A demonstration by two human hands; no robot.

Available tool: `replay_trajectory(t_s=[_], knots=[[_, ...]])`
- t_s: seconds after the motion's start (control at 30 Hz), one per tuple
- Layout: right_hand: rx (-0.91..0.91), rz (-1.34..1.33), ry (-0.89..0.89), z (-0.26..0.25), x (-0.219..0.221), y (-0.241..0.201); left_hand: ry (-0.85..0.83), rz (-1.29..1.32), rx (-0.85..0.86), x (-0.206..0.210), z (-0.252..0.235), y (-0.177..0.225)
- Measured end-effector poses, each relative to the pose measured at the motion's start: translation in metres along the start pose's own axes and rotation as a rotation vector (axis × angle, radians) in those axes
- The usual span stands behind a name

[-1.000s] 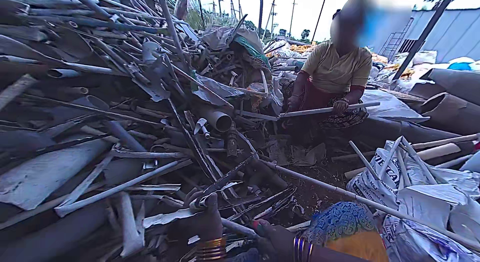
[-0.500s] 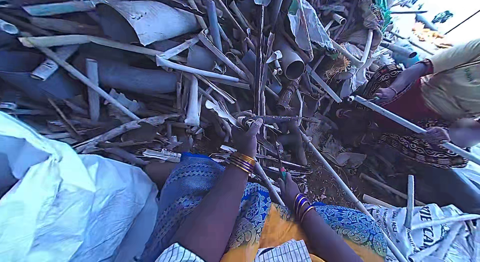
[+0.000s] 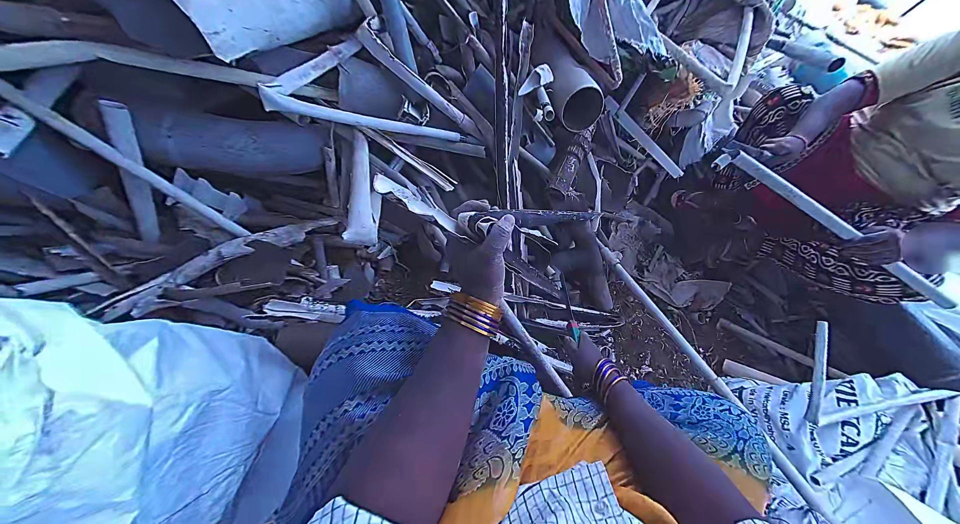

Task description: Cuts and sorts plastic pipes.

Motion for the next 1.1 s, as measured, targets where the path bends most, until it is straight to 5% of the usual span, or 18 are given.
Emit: replay_trajectory(t_s=[0.17, 0.4, 0.63, 0.83, 0.97, 1.1], knots=[[-0.489, 0.055, 0.031, 0.046, 0.019, -0.022, 0.052, -0.021, 0.002, 0.005, -0.006, -0.001], [-0.282, 0.101, -0.017, 0.010, 0.011, -0.019, 0.227, -0.114, -0.240, 0.003, -0.012, -0.022], [-0.348, -0.055, -0.008, 0.013, 0.008, -0.006, 0.012, -0.152, -0.149, 0.006, -0.003, -0.024], [-0.533, -0.135, 0.033, 0.021, -0.004, -0.002, -0.222, -0.174, -0.275, 0.034, 0.019, -0.051], [-0.468, -0.122, 0.003, 0.018, -0.010, 0.008, -0.361, -0.371, -0.421, 0.050, 0.038, -0.079], [-0.325, -0.096, -0.039, 0.026, -0.020, 0.013, -0.286, -0.607, -0.428, 0.054, 0.045, -0.078]])
Point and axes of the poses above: each hand's wrist, its own z-axis away from the middle knuckle, its own x-axis out of the palm, y = z × x, the point moved 1 cm from there along -z, towards the middle knuckle, and after that the axes turned 14 degrees about -z, right-handed, at the moved point
